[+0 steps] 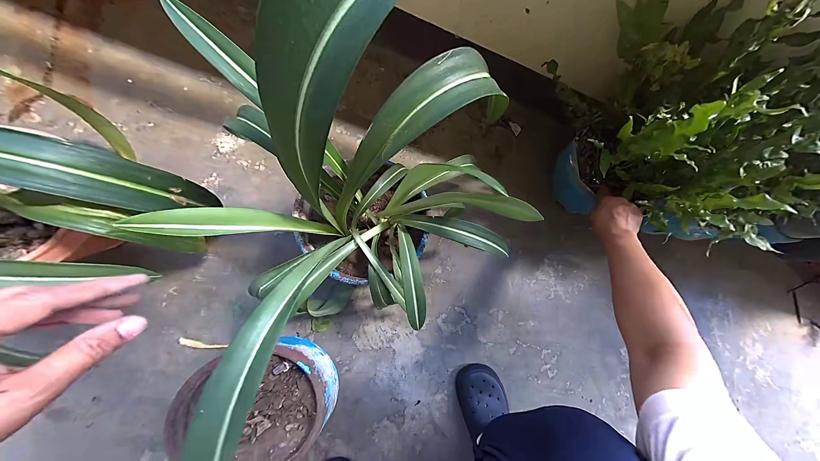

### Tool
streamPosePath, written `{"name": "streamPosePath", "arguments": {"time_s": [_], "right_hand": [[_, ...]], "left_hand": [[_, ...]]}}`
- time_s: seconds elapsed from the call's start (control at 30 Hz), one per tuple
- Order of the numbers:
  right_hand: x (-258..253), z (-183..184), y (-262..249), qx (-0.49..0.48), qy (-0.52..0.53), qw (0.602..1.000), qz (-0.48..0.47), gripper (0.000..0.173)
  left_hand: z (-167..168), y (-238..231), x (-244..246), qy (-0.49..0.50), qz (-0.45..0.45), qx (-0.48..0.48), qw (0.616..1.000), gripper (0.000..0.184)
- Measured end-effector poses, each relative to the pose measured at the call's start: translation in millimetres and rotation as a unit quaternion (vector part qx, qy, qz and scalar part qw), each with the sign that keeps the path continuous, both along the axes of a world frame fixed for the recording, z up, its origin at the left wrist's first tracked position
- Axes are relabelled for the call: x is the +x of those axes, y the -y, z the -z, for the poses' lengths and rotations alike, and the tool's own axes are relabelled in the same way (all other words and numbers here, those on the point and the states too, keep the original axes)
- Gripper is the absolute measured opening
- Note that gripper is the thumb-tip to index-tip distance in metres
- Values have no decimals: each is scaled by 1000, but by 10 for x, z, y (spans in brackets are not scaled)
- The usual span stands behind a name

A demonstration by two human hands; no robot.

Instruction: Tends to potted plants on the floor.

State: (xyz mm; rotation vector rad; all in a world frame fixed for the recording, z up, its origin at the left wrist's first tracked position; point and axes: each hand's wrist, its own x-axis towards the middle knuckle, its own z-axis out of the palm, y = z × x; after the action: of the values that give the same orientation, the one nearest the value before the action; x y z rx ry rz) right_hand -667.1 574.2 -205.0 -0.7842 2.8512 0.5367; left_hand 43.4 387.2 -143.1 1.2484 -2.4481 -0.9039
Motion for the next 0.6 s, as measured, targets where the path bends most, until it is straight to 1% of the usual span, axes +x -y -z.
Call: {"name": "streamPosePath", "arguments": {"time_s": [0.03,0.07,0.1,0.17,0.2,0.23,0.3,0.37,0.4,0.47,0.5,0.57,0.6], "right_hand": [[75,-18,-94,-4,7,1000,-4,41],[165,-32,-210,-7,15,1000,-8,39],[270,-43,-350,-11,22,1000,-12,39],[517,-92,-646,-13,40,999,-21,38],[668,-131,-791,-8,57,998,-22,39],[836,-163,-926,-2,72,997,-18,38],[1206,-204,-1219,5,105,994,-11,36],[1530,-122,-1586,-12,134,991,-17,39],[1678,-62,-1800,-22,146,989,-25,41],[2025,-57,-2189,-50,187,981,-17,47],[2238,-168,-2343,-69,216,974,21,48],[2737,-622,-2551,-157,260,937,172,44],[2912,-844,-2621,-151,288,916,237,40]], "left_hand": [[-199,-48,-228,-26,-16,-3,1000,49],[-369,-82,-450,-51,-13,-15,998,46],[-501,-113,-675,-83,12,-31,996,42],[-670,-222,-1198,-140,94,-71,983,36],[-722,-322,-1472,-161,141,-74,974,33],[-770,-453,-1764,-178,197,-82,961,30],[-761,-785,-2334,-200,318,-109,920,27],[-616,-1089,-2826,-205,413,-117,880,26],[-505,-1210,-3019,-186,445,-112,869,26],[-265,-1394,-3296,-105,480,-93,866,31],[-121,-1467,-3395,-64,482,-93,869,38],[197,-1612,-3507,0,475,-88,875,54],[352,-1684,-3523,26,474,-89,876,60]]}}
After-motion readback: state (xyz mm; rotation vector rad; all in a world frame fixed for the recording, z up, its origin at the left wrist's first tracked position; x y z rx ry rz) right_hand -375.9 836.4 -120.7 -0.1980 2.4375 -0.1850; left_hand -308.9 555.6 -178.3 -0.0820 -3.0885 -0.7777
